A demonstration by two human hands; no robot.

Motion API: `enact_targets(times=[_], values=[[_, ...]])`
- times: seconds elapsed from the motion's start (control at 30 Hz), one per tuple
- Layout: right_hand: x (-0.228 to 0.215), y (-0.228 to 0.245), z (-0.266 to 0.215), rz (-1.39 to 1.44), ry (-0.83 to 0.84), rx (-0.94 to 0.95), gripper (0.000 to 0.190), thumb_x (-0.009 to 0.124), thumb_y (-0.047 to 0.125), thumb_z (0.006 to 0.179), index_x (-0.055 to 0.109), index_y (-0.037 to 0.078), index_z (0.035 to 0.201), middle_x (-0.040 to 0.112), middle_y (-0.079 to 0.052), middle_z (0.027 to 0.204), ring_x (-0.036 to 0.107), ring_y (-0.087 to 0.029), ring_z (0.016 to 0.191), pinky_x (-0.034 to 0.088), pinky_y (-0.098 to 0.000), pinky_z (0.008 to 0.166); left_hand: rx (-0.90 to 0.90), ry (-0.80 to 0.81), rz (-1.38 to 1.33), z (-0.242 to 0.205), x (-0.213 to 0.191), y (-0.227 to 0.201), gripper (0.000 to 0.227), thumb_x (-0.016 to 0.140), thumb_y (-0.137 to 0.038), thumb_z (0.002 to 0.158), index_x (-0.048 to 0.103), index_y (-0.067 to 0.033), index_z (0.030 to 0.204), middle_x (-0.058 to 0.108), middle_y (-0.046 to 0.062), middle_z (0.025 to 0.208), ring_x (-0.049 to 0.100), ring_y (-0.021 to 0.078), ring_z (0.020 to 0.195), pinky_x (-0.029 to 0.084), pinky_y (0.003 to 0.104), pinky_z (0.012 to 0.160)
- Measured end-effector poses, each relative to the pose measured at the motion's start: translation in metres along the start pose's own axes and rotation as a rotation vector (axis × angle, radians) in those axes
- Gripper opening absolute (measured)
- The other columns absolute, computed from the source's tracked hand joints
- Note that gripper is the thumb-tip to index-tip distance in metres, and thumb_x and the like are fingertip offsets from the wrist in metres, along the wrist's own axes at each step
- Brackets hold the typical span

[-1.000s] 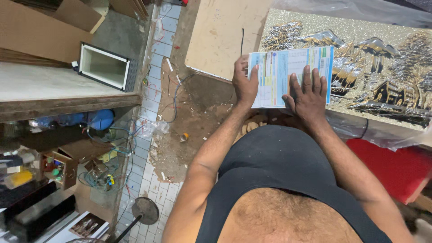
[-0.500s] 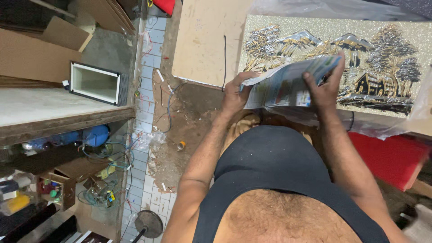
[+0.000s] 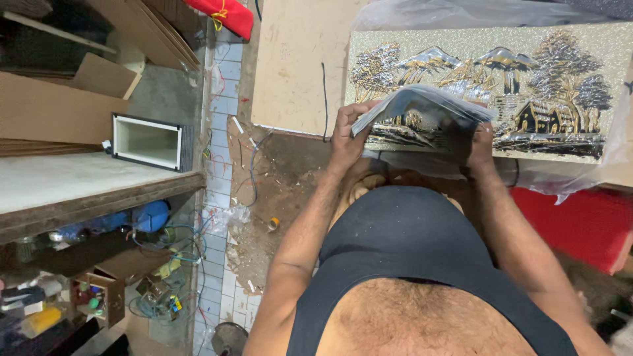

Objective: The person repeatedly flips through a stack of printed papers, separating them into smaller piles on a workbench. The person handles the papers by hand, moving them from one side to the other in a repetitive sorting motion.

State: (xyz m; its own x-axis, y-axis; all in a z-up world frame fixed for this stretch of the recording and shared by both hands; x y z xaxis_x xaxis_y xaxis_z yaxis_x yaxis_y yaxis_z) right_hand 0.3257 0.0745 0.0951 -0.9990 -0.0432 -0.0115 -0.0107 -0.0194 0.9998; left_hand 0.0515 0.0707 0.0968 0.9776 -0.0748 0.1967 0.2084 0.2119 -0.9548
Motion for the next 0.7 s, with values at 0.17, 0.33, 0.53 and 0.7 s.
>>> enact_targets(times=[0.17, 0.33, 0.53, 0.7], values=[[0.005, 0.004, -0.006, 0.048, -0.115, -0.043, 0.022, 0.078, 0.019, 0.103, 0.064, 0.007, 0.115, 0.071, -0.002, 0.110, 0.068, -0.015, 0.103, 0.057, -0.0300, 0.091, 0.010, -0.042, -0.033, -0.001, -0.020, 0.009, 0.021, 0.065, -0.006, 0.107, 0.055, -0.0077, 0.126, 0.067, 0.004, 0.117, 0.062, 0.0096, 0.104, 0.054, 0.026, 0.089], [0.005, 0.004, -0.003, -0.243, -0.001, -0.019, 0.023, 0.078, 0.015, 0.099, 0.062, 0.005, 0.111, 0.062, -0.009, 0.112, 0.064, -0.019, 0.101, 0.056, -0.0328, 0.086, -0.161, 0.014, 0.212, -0.003, -0.030, 0.012, 0.020, 0.069, -0.006, 0.101, 0.063, -0.0032, 0.120, 0.069, 0.006, 0.107, 0.063, 0.0114, 0.099, 0.054, 0.027, 0.084], [0.003, -0.013, -0.003, 0.309, -0.022, 0.031, 0.009, 0.066, 0.019, 0.108, 0.066, 0.010, 0.107, 0.073, -0.008, 0.113, 0.071, -0.016, 0.108, 0.058, -0.0302, 0.100, -0.163, 0.099, 0.076, 0.001, -0.036, 0.004, 0.017, 0.067, -0.013, 0.104, 0.061, -0.0048, 0.117, 0.072, 0.010, 0.120, 0.067, 0.0189, 0.116, 0.057, 0.035, 0.100], [0.002, 0.005, 0.003, -0.128, 0.010, 0.133, 0.013, 0.076, 0.009, 0.098, 0.066, 0.006, 0.106, 0.072, -0.012, 0.107, 0.069, -0.020, 0.102, 0.058, -0.0348, 0.088, -0.275, 0.099, 0.156, -0.003, -0.033, 0.005, 0.020, 0.069, -0.016, 0.103, 0.061, -0.0029, 0.116, 0.074, 0.011, 0.122, 0.068, 0.0171, 0.111, 0.056, 0.033, 0.097]])
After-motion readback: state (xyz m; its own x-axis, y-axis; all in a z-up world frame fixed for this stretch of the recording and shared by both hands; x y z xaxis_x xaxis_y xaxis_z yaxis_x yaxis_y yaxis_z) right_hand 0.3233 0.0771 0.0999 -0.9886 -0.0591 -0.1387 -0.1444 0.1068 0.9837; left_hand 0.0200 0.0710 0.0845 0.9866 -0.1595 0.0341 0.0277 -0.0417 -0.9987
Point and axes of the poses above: each hand's wrist, its own z-axis towards the middle knuckle, its own x-axis out of the palm, y = z × x, the point moved 2 cm from there along z, towards the middle knuckle
